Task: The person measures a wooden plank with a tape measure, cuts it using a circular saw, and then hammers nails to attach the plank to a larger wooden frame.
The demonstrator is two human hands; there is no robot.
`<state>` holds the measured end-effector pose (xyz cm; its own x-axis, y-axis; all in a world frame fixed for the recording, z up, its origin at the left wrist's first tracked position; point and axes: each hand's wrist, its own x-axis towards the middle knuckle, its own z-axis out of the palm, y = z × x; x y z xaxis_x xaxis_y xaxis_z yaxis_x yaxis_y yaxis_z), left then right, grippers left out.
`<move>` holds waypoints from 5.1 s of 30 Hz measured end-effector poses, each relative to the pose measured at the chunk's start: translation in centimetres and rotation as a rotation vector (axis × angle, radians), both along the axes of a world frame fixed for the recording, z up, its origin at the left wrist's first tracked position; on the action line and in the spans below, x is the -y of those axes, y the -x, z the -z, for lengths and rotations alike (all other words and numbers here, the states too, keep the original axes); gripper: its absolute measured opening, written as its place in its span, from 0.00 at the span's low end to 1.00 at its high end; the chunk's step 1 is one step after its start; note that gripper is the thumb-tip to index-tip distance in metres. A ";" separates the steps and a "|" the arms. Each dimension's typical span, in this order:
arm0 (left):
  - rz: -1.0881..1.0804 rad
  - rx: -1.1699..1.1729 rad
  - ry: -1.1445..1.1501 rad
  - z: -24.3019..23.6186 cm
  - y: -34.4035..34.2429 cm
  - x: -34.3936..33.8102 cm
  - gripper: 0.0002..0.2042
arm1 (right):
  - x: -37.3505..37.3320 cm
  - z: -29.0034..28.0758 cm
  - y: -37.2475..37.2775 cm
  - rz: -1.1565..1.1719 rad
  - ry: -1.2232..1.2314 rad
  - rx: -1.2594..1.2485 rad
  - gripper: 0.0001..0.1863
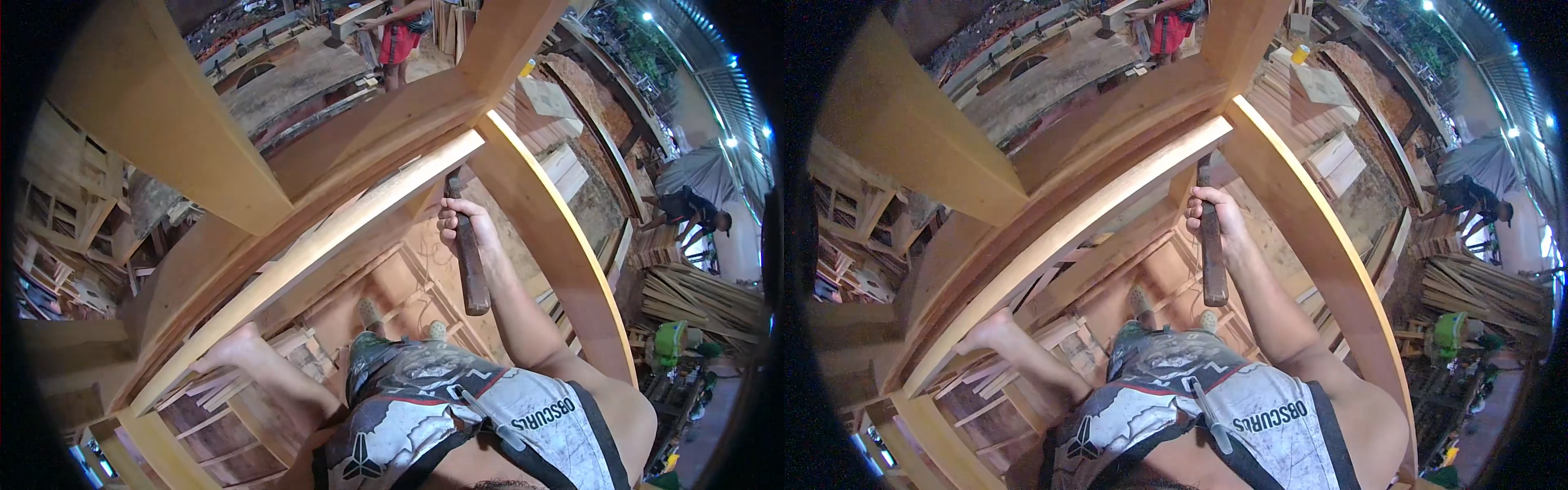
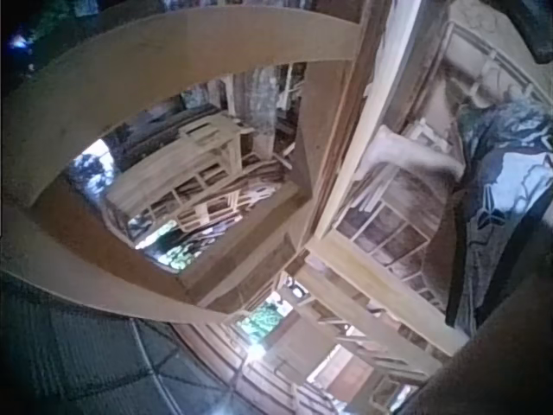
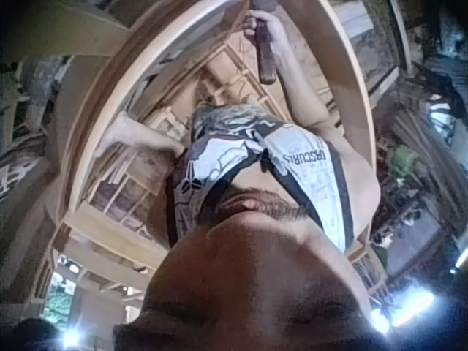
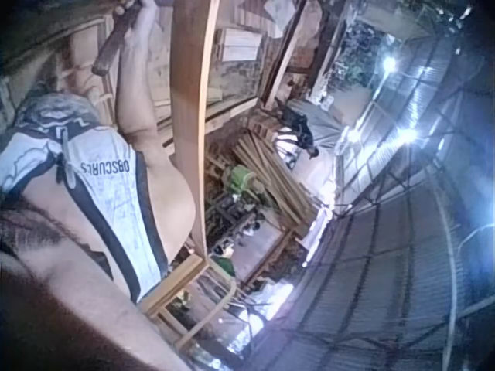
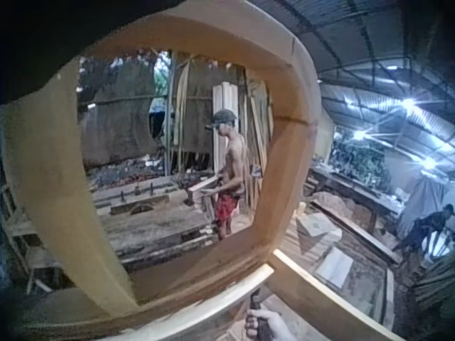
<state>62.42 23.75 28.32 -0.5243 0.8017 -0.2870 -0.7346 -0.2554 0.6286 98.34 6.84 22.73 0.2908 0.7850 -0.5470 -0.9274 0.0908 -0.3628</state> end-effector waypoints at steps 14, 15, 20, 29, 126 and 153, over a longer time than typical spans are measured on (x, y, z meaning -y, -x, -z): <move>-0.049 -0.141 0.006 0.5 0.9 -0.1 0.42 | 0.4 -1.0 0.9 -0.004 -0.024 -0.033 0.05; -0.063 -0.153 0.041 0.4 0.8 0.0 0.41 | 0.5 -1.1 1.0 0.012 -0.014 -0.028 0.04; -0.077 -0.142 0.119 -0.6 0.1 0.7 0.42 | 1.0 -0.9 1.2 0.010 0.047 0.083 0.05; -0.111 -0.119 0.153 -1.2 -0.4 0.9 0.45 | 1.1 -0.9 1.5 0.051 0.101 0.110 0.06; 1.072 -0.540 -0.352 8.5 -14.8 6.2 0.30 | -2.1 -5.4 3.7 -0.455 0.258 0.170 0.21; -0.284 0.029 -0.121 3.2 15.6 -3.2 0.21 | -5.0 -3.1 5.7 -0.432 -0.114 0.248 0.25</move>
<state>46.78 26.98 25.10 -0.7250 0.6538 -0.2165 -0.6406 -0.5248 0.5606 92.66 11.86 25.83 0.0372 0.9130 -0.4062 -0.7762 -0.2297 -0.5872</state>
